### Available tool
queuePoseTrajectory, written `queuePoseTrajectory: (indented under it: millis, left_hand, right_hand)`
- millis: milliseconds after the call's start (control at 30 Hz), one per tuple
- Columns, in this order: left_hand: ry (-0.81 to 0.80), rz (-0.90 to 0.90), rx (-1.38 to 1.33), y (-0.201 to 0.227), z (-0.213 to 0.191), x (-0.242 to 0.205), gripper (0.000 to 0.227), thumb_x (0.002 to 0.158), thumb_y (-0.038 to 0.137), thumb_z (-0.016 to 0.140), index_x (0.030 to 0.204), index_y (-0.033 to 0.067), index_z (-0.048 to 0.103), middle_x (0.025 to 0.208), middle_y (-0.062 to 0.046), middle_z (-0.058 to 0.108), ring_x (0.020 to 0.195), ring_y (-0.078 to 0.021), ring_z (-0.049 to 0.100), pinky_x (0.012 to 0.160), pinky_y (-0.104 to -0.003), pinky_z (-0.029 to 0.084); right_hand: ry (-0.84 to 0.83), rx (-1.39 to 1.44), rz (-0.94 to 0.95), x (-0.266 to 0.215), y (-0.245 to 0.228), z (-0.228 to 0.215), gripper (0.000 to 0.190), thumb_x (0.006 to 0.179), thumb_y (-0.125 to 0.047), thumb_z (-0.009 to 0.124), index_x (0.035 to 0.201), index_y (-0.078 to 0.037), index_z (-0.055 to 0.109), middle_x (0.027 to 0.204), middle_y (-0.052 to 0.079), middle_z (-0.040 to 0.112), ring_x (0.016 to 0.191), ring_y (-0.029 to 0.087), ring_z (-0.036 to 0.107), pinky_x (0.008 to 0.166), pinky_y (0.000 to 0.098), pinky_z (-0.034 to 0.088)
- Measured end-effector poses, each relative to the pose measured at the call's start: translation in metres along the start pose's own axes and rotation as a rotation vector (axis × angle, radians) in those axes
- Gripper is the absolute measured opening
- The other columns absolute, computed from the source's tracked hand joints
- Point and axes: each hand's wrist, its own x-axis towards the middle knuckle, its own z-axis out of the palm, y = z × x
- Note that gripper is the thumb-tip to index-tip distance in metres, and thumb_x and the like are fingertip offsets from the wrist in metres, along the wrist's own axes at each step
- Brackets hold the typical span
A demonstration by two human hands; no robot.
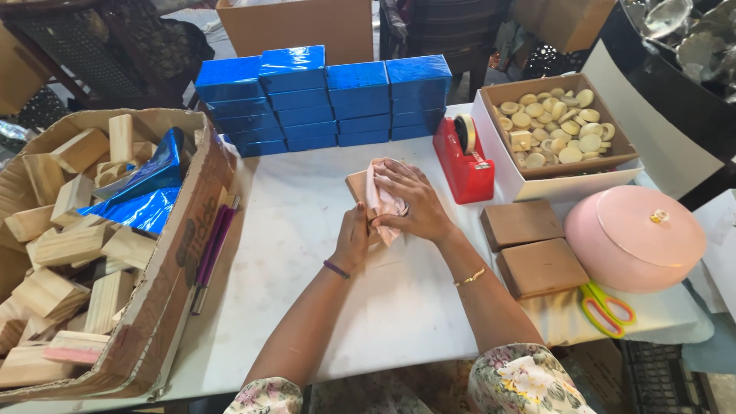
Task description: The person wipes the interior and exterior surfaces of a small wooden box using a pink cloth. They rotate the box to clean all sides and edges thoroughly. The workspace includes a box of wooden pieces, blue wrapped items, and a tape dispenser.
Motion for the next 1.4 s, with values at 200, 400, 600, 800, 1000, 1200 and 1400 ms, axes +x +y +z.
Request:
queuePoseTrajectory:
  millis: [200, 400, 600, 800, 1000, 1200, 1400]
  left_hand:
    - [-0.028, 0.010, 0.023, 0.008, 0.003, -0.001, 0.078, 0.107, 0.062, 0.025, 0.109, -0.0041, 0.066, 0.092, -0.010, 0.074, 0.085, -0.0147, 0.073, 0.073, -0.027, 0.058]
    - [-0.014, 0.036, 0.303, 0.004, -0.002, -0.001, 0.088, 0.114, 0.068, 0.021, 0.083, -0.0026, 0.065, 0.061, -0.006, 0.061, 0.062, -0.0107, 0.054, 0.057, -0.026, 0.038]
    - [-0.052, 0.034, 0.183, 0.022, 0.000, 0.000, 0.084, 0.100, 0.073, 0.030, 0.100, -0.0014, 0.069, 0.075, -0.003, 0.068, 0.061, -0.0055, 0.053, 0.052, -0.025, 0.039]
    - [-0.062, 0.087, 0.343, 0.030, -0.002, -0.002, 0.065, 0.097, 0.062, 0.054, 0.095, -0.0011, 0.070, 0.070, -0.003, 0.066, 0.059, -0.0061, 0.053, 0.051, -0.026, 0.038]
    - [0.128, 0.002, 0.290, 0.019, -0.003, 0.001, 0.055, 0.102, 0.053, 0.055, 0.088, 0.0015, 0.064, 0.069, 0.001, 0.059, 0.063, -0.0053, 0.050, 0.055, -0.026, 0.041]
    - [0.127, -0.019, 0.043, -0.030, -0.024, 0.003, 0.060, 0.109, 0.056, 0.046, 0.086, 0.0026, 0.059, 0.072, 0.003, 0.055, 0.066, -0.0051, 0.047, 0.056, -0.025, 0.039]
    - [0.014, -0.099, -0.238, -0.002, -0.019, 0.007, 0.083, 0.093, 0.073, 0.048, 0.117, -0.0056, 0.061, 0.103, -0.010, 0.071, 0.090, -0.0148, 0.073, 0.074, -0.027, 0.060]
  right_hand:
    - [-0.037, -0.085, -0.032, 0.003, -0.013, -0.002, 0.083, 0.081, -0.059, 0.076, 0.144, -0.007, 0.061, 0.156, 0.013, 0.054, 0.154, 0.030, 0.038, 0.125, 0.0529, 0.023]
    - [-0.060, -0.071, -0.001, -0.005, 0.017, -0.011, 0.088, 0.074, -0.056, 0.082, 0.141, -0.002, 0.061, 0.155, 0.015, 0.052, 0.153, 0.029, 0.037, 0.123, 0.0515, 0.024]
    - [-0.009, -0.021, -0.045, -0.001, 0.005, -0.021, 0.092, 0.070, -0.056, 0.086, 0.137, 0.001, 0.059, 0.156, 0.013, 0.053, 0.152, 0.033, 0.041, 0.119, 0.0474, 0.035]
    - [0.026, -0.148, -0.031, 0.003, -0.012, -0.016, 0.100, 0.062, -0.062, 0.085, 0.140, -0.006, 0.061, 0.140, 0.013, 0.058, 0.134, 0.037, 0.049, 0.113, 0.0495, 0.039]
    - [0.094, -0.339, 0.009, 0.004, -0.027, -0.006, 0.097, 0.062, -0.073, 0.080, 0.135, -0.011, 0.062, 0.140, 0.010, 0.058, 0.131, 0.034, 0.049, 0.106, 0.0501, 0.037]
    - [0.101, -0.419, 0.051, 0.006, -0.039, 0.008, 0.095, 0.073, -0.074, 0.074, 0.142, -0.010, 0.057, 0.142, 0.016, 0.051, 0.135, 0.037, 0.043, 0.109, 0.0530, 0.033]
    - [-0.098, -0.225, -0.046, 0.003, -0.024, -0.016, 0.088, 0.074, -0.055, 0.080, 0.148, -0.016, 0.055, 0.152, 0.020, 0.044, 0.143, 0.043, 0.036, 0.112, 0.0569, 0.030]
